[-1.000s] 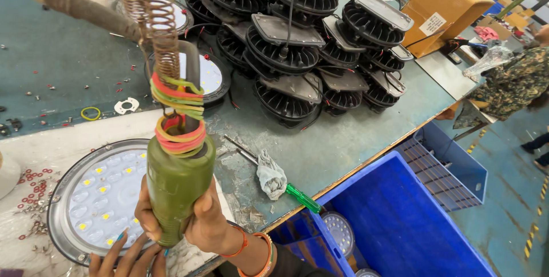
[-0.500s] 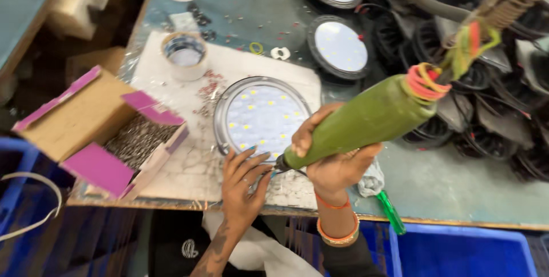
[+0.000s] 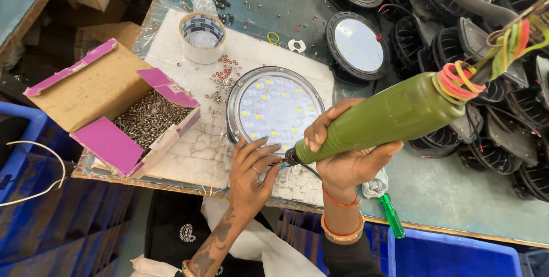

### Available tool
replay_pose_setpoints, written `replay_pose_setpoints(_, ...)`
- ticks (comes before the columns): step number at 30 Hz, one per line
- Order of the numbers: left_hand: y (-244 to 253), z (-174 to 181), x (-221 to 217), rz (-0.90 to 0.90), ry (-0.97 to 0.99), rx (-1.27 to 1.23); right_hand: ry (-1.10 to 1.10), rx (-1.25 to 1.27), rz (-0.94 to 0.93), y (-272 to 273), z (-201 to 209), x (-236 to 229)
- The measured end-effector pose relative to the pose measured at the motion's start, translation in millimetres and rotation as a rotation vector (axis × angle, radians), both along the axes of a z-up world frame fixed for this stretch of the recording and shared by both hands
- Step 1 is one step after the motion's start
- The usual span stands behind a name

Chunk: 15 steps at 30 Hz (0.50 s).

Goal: The person uses a green pneumatic screwdriver to fasten screws into the rim of a circular LED light fixture. They rotate the fixture to access different screw holes while working at a cluttered assembly table.

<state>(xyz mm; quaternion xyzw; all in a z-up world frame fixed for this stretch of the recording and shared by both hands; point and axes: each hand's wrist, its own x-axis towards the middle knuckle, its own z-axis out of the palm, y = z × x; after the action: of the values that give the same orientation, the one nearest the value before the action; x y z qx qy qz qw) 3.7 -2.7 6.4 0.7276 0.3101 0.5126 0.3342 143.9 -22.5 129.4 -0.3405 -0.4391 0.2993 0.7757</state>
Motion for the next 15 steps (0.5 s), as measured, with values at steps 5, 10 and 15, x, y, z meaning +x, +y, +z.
replay_pose_setpoints(5,5.7,-0.4,-7.5,-0.074,0.058,0.053,0.014,-0.033,0.031,1.0,-1.0,-0.7)
replay_pose_setpoints(10,32.5,8.0,-15.4,-0.177,0.281,0.266,-0.009,-0.036,0.015,0.5,-1.6,-0.9)
replay_pose_setpoints(15,62.7,16.5,-12.1,-0.307,0.488,0.510,0.030,-0.068,0.036,0.1,-1.2,-2.9)
